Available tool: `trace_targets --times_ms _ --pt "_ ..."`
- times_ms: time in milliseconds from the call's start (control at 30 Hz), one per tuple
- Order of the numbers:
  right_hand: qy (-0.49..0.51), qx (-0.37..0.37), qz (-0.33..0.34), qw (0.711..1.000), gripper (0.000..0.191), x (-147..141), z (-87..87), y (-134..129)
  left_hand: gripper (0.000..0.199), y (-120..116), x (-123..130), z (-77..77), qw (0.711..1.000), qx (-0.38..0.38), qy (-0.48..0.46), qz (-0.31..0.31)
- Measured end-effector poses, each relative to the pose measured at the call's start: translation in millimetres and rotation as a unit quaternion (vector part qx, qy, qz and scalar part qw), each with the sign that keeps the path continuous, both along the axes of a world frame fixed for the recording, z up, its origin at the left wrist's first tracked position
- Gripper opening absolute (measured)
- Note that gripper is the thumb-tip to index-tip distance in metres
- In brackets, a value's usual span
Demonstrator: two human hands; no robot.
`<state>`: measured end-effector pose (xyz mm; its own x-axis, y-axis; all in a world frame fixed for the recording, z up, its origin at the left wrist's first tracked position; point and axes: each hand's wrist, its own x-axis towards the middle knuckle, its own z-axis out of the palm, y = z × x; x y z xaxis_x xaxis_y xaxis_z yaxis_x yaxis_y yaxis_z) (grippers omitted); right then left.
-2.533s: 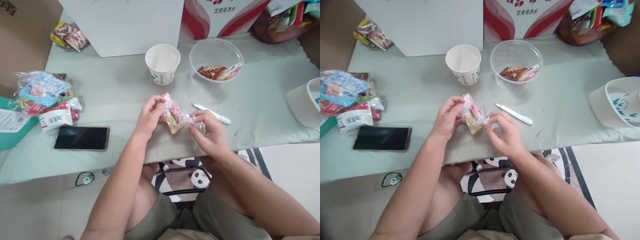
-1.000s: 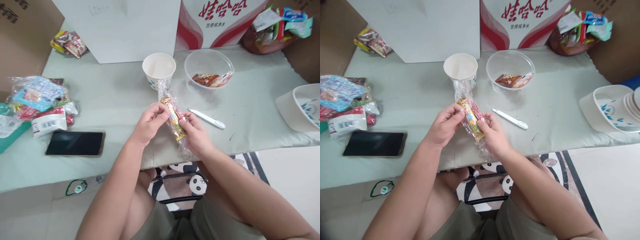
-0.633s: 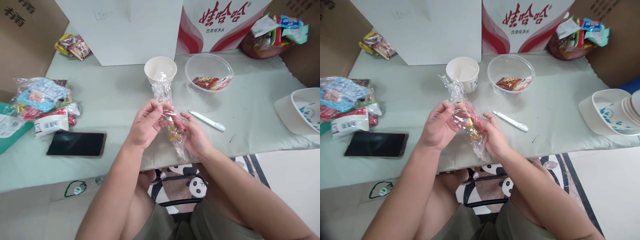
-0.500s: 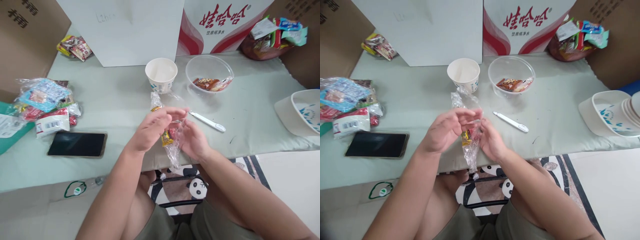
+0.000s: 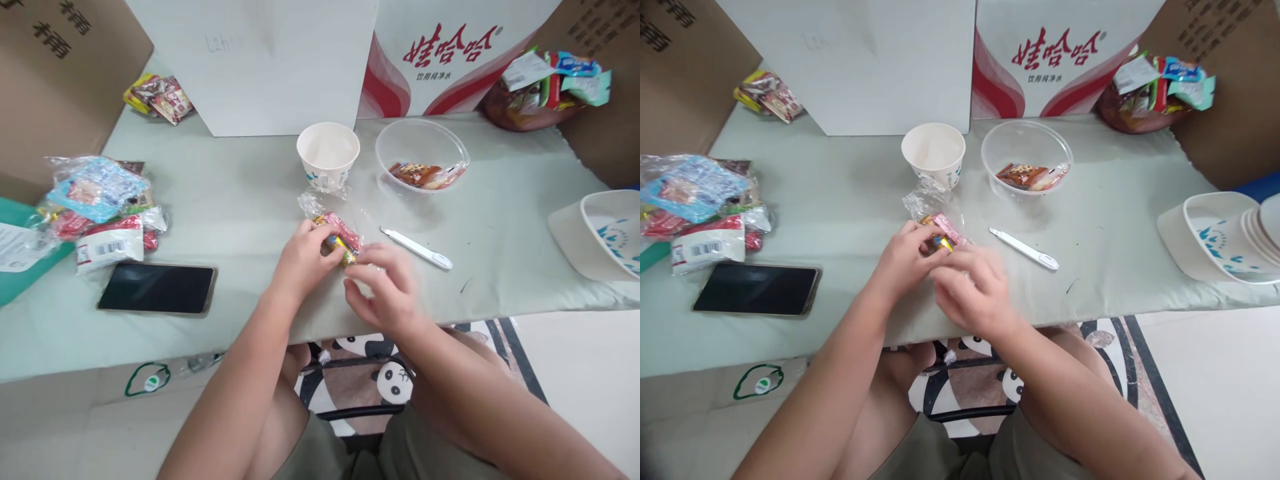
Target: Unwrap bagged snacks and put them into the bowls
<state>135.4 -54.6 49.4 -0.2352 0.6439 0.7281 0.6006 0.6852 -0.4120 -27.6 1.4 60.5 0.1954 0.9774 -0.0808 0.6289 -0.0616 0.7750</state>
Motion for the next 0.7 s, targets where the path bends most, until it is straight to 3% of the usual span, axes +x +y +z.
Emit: trace_targets --times_ms 100,167,233,367,467,600,700 --pt "-0.012 -0.005 0.079 0.997 0.034 -10 6.4 -1 0.018 2 1 -0.8 1.000 -0.011 -0.020 -0.018" --pt "-0.019 -0.068 0.041 0.997 0.032 -10 6.4 2 0.011 4 -1 -2.8 0.999 -0.008 -0.032 -0.024" --pt "-0.032 -0.130 -0.036 0.990 0.028 -3 3.7 6 0.007 5 -4 -4.7 0.999 0.000 -0.034 -0.024" --pt "-0.100 -0.239 -0.146 0.955 0.023 12 -2.9 15 0.011 3 -4 -5.5 0.999 0.016 -0.036 -0.020" --pt "-0.117 -0.284 -0.149 0.940 0.020 16 -3.8 18 0.012 2 1 -2.7 0.999 0.017 -0.046 0.003" --pt "-0.021 -0.384 -0.083 0.919 0.030 17 -0.4 17 0.026 0 8 0.6 1.000 -0.002 -0.006 0.009" --pt "-0.006 -0.365 -0.137 0.921 0.034 22 -1.0 14 0.022 -2 10 -1.4 1.000 -0.012 -0.004 0.002"
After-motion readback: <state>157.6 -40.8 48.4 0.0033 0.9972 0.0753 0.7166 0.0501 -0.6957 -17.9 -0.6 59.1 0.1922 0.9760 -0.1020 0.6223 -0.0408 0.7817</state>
